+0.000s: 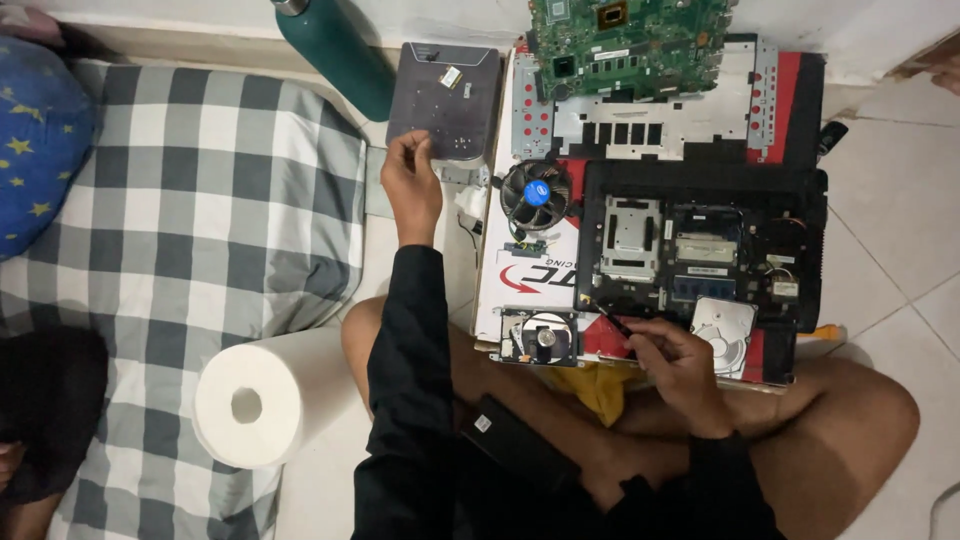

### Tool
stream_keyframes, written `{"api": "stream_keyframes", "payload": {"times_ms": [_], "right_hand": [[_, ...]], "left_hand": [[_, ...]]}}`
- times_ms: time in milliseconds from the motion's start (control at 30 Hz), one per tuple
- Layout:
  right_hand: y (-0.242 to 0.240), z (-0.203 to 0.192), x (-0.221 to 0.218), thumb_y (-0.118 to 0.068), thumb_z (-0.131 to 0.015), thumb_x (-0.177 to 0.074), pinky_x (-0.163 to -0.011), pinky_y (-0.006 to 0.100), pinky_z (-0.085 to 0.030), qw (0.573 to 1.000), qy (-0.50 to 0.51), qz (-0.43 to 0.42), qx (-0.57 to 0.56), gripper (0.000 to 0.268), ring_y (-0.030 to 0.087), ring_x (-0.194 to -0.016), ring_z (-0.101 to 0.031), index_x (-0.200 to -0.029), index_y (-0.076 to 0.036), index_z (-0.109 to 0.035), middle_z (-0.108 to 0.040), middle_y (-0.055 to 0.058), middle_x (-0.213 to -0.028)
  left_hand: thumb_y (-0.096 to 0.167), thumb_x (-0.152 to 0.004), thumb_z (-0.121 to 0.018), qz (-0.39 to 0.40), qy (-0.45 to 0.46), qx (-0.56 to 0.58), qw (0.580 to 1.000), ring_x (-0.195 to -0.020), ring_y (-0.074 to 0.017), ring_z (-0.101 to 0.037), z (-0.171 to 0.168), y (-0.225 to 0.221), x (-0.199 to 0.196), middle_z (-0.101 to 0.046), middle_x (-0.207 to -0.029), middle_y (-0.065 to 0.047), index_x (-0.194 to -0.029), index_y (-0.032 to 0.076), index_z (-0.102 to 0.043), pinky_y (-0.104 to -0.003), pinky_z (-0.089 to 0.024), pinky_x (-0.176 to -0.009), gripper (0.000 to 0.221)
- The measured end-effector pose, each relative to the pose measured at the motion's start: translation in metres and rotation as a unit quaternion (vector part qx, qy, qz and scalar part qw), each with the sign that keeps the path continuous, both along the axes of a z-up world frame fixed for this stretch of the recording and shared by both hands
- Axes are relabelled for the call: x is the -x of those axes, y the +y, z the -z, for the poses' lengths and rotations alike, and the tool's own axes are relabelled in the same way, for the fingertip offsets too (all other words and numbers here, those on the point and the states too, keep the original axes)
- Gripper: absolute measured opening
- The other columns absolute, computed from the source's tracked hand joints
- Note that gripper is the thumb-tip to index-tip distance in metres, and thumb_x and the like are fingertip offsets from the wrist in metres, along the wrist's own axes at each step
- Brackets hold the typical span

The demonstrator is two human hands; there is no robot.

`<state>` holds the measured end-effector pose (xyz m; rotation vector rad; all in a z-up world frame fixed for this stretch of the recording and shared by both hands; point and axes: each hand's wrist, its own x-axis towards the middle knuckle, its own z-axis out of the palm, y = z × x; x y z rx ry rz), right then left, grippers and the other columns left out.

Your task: The person is disassembling a computer, specifically removing a hard drive from its bracket and cleaning components with a cloth.

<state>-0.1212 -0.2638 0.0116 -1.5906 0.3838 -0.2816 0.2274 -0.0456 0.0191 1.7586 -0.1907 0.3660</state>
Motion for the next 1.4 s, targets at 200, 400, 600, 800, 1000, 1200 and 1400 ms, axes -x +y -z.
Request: {"api": "stream_keyframes", "payload": {"times_ms": [200, 400, 600, 800, 1000, 1200, 1400], "right_hand": [[-0.003, 0.008, 0.003, 0.000, -0.065, -0.096, -0.048, 0.026, -0.049, 1.000, -0.006, -0.011, 0.002, 0.017, 0.009, -0.054, -0.058, -0.110, 0.003, -0.075, -0.076, 0.014, -0.075], [-0.002, 0.001, 0.002, -0.001, -0.066, -0.095, -0.052, 0.026, -0.050, 1.000, 0.002, -0.018, 0.002, 0.016, 0.010, -0.055, -0.059, -0.109, 0.001, -0.075, -0.076, 0.013, -0.075], [-0.005, 0.008, 0.003, 0.001, -0.067, -0.094, -0.053, 0.028, -0.050, 1.000, 0.013, -0.019, 0.000, 0.018, 0.011, -0.053, -0.058, -0.108, 0.002, -0.077, -0.077, 0.015, -0.074], [-0.005, 0.011, 0.006, 0.000, -0.067, -0.094, -0.055, 0.028, -0.050, 1.000, 0.020, -0.019, -0.011, 0.018, 0.011, -0.055, -0.057, -0.110, 0.002, -0.076, -0.076, 0.014, -0.076], [-0.005, 0.008, 0.005, 0.001, -0.066, -0.096, -0.057, 0.029, -0.049, 0.999, 0.029, -0.020, -0.017, 0.018, 0.011, -0.058, -0.056, -0.112, 0.003, -0.074, -0.076, 0.014, -0.078], [0.000, -0.001, 0.002, 0.000, -0.067, -0.095, -0.056, 0.028, -0.050, 0.999, 0.031, -0.009, -0.007, 0.017, 0.012, -0.055, -0.056, -0.110, 0.003, -0.075, -0.075, 0.014, -0.075], [0.005, -0.007, 0.000, 0.000, -0.064, -0.097, -0.056, 0.028, -0.048, 1.000, 0.019, -0.011, -0.004, 0.015, 0.011, -0.058, -0.055, -0.109, 0.004, -0.074, -0.076, 0.015, -0.078]], "left_hand": [[0.004, -0.102, -0.065, -0.011, -0.002, 0.006, 1.000, -0.077, -0.0150, -0.063, 0.006, -0.002, -0.003, -0.069, -0.082, -0.011, -0.101, 0.003, -0.070, -0.034, -0.058, -0.075, 0.006], [0.007, -0.100, -0.066, -0.029, -0.040, -0.061, 0.997, -0.078, -0.0247, -0.069, 0.017, -0.005, -0.005, -0.071, -0.085, -0.012, -0.096, 0.005, -0.070, -0.035, -0.058, -0.074, 0.006], [0.025, -0.097, -0.075, -0.107, -0.047, -0.218, 0.969, -0.116, -0.0300, -0.050, 0.044, -0.010, -0.010, -0.057, -0.130, 0.007, -0.092, 0.023, -0.072, -0.048, -0.035, -0.101, 0.006], [0.030, -0.091, -0.084, -0.150, 0.050, -0.226, 0.961, -0.137, -0.0335, -0.040, 0.048, -0.013, -0.009, -0.044, -0.153, 0.006, -0.092, 0.029, -0.078, -0.056, -0.030, -0.110, 0.006], [0.033, -0.090, -0.086, -0.125, 0.121, -0.214, 0.961, -0.143, -0.0334, -0.038, 0.053, -0.004, -0.020, -0.041, -0.156, 0.008, -0.091, 0.035, -0.082, -0.058, -0.031, -0.113, 0.004], [0.033, -0.084, -0.089, -0.126, 0.120, -0.222, 0.959, -0.141, -0.0359, -0.043, 0.058, -0.001, -0.025, -0.044, -0.156, 0.006, -0.092, 0.038, -0.084, -0.060, -0.037, -0.112, 0.010], [0.028, -0.088, -0.085, -0.105, 0.118, -0.226, 0.961, -0.140, -0.0384, -0.045, 0.053, 0.002, -0.023, -0.045, -0.156, 0.002, -0.098, 0.039, -0.085, -0.061, -0.036, -0.113, 0.015]]}}
